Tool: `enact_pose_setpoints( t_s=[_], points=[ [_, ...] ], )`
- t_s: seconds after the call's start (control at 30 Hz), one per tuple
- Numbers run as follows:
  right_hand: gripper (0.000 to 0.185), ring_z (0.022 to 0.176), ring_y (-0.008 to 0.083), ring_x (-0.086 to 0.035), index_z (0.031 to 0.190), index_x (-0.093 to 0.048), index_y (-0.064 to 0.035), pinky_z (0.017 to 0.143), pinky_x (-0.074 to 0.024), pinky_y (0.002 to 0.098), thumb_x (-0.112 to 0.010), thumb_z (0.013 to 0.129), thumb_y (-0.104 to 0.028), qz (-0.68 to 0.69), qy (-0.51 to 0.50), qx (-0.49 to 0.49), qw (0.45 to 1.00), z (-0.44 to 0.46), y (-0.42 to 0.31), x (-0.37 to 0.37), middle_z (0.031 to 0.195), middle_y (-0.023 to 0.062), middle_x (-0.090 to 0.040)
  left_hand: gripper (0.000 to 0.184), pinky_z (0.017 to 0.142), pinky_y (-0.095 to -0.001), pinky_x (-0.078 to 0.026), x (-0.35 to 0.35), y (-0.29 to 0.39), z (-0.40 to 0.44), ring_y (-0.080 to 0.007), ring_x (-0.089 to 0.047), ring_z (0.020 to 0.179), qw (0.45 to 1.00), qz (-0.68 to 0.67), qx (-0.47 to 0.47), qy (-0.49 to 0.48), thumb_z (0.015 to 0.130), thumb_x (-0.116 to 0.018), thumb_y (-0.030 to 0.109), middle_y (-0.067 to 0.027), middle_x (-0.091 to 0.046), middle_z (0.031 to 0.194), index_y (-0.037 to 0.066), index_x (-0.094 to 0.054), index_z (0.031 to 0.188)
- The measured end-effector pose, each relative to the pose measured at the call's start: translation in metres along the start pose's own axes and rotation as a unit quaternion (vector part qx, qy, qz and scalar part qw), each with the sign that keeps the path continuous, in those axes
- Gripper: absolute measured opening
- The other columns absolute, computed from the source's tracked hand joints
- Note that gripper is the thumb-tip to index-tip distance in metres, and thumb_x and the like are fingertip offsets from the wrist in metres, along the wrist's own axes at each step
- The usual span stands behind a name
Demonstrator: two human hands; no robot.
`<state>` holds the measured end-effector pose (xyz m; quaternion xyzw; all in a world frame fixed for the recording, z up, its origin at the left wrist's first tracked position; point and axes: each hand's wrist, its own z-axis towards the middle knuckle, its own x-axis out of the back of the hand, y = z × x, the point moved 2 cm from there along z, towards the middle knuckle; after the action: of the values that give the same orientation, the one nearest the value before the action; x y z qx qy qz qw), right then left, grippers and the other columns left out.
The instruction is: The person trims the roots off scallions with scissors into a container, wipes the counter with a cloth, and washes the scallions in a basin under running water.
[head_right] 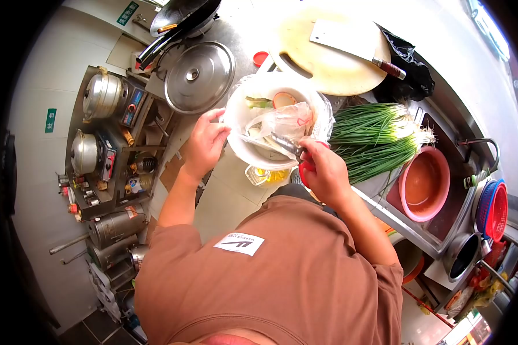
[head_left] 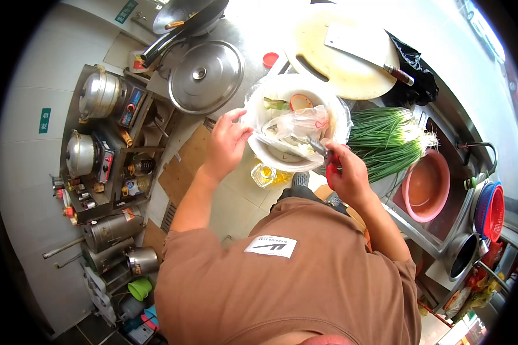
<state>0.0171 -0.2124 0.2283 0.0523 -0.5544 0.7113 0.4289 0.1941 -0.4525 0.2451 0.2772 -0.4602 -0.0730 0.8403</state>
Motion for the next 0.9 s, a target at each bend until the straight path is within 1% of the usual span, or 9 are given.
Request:
enact_pose_setpoints(
  t_s=[0.1,0.27,0.4,0.47,0.6,0.7,0.73,0.8,0.9],
  points=[
    [0.063,0.078,0.0276,-0.064,0.124,-0.052,-0.0042,0.068,-0.0536,0.0373,-0.065,0.064,0.009,-0.021,-0.024,0.043,0.999,-0.003,-0.008,0.002,0.089,0.0106,-0.063,0.01,0.081,-0.0375,-0.051,0.001,0.004,-0.017,-0.0315,-0.062,0.097,0.998,0.053,-0.005,0.026,0.082,-0.071,0.002,-0.0159,-0.063,0.11,-0.001,-0.064,0.089],
    [0.069,0.085,0.0356,-0.058,0.128,-0.05,-0.0036,0.074,-0.0501,0.0426,-0.068,0.062,0.006,-0.047,-0.067,0.035,0.996,-0.023,-0.002,-0.009,0.097,0.0155,-0.059,0.013,0.08,-0.0391,-0.05,0.0,-0.008,-0.036,-0.0306,-0.06,0.092,0.998,0.058,0.022,0.027,0.078,-0.073,0.004,-0.0127,-0.062,0.106,0.002,-0.064,0.088],
    [0.067,0.082,0.0342,-0.059,0.126,-0.051,-0.0032,0.071,-0.0499,0.0421,-0.068,0.062,0.006,-0.052,-0.049,0.053,0.996,-0.035,0.004,-0.014,0.093,0.0144,-0.059,0.016,0.078,-0.0381,-0.052,-0.004,-0.013,-0.04,-0.0292,-0.061,0.089,0.999,0.039,0.001,0.03,0.077,-0.074,0.003,-0.0123,-0.062,0.104,0.003,-0.065,0.089],
    [0.063,0.078,0.033,-0.059,0.123,-0.052,-0.0034,0.069,-0.0493,0.0419,-0.069,0.063,0.006,-0.043,-0.038,0.094,0.994,-0.036,0.003,-0.016,0.09,0.0134,-0.06,0.017,0.076,-0.0374,-0.053,-0.008,-0.011,-0.042,-0.0285,-0.061,0.088,0.998,0.042,0.012,0.038,0.076,-0.075,0.002,-0.0124,-0.063,0.104,0.004,-0.065,0.089],
    [0.059,0.075,0.032,-0.058,0.12,-0.053,-0.0041,0.067,-0.0488,0.0415,-0.07,0.064,0.005,-0.02,-0.013,0.104,0.994,-0.036,0.009,-0.022,0.088,0.0126,-0.061,0.02,0.071,-0.0354,-0.055,-0.018,-0.016,-0.052,-0.0274,-0.063,0.085,0.998,0.028,0.028,0.055,0.074,-0.076,-0.001,-0.013,-0.062,0.105,0.004,-0.065,0.09],
    [0.056,0.076,0.0319,-0.058,0.118,-0.054,-0.0043,0.068,-0.0489,0.0414,-0.07,0.065,0.005,-0.011,-0.007,0.088,0.996,-0.039,0.014,-0.025,0.09,0.0123,-0.061,0.015,0.07,-0.032,-0.055,-0.026,-0.017,-0.06,-0.0233,-0.064,0.084,0.998,0.01,0.028,0.052,0.078,-0.074,-0.002,-0.0131,-0.062,0.108,0.002,-0.064,0.088],
    [0.056,0.077,0.0316,-0.058,0.118,-0.054,-0.0043,0.069,-0.0487,0.0412,-0.07,0.065,0.006,-0.014,0.003,0.1,0.995,-0.038,0.015,-0.026,0.09,0.0118,-0.061,0.015,0.07,-0.032,-0.055,-0.028,-0.018,-0.061,-0.0233,-0.064,0.084,0.998,0.01,0.028,0.051,0.078,-0.074,-0.002,-0.0131,-0.062,0.108,0.002,-0.064,0.088],
    [0.055,0.077,0.0313,-0.058,0.117,-0.054,-0.0043,0.069,-0.0485,0.041,-0.07,0.064,0.006,-0.015,0.013,0.111,0.994,-0.037,0.017,-0.026,0.09,0.0113,-0.061,0.02,0.07,-0.0347,-0.056,-0.032,-0.019,-0.062,-0.0287,-0.066,0.082,0.998,-0.003,-0.004,0.068,0.075,-0.072,-0.005,-0.0148,-0.061,0.109,0.003,-0.063,0.091],
    [0.055,0.077,0.0305,-0.058,0.115,-0.055,-0.0041,0.071,-0.0482,0.0404,-0.069,0.063,0.006,-0.029,0.001,0.137,0.99,-0.032,0.017,-0.023,0.089,0.0104,-0.061,0.02,0.071,-0.0347,-0.056,-0.037,-0.022,-0.062,-0.0289,-0.065,0.082,0.998,0.002,-0.029,0.062,0.075,-0.07,-0.006,-0.0169,-0.059,0.112,0.003,-0.062,0.092]
  ],
)
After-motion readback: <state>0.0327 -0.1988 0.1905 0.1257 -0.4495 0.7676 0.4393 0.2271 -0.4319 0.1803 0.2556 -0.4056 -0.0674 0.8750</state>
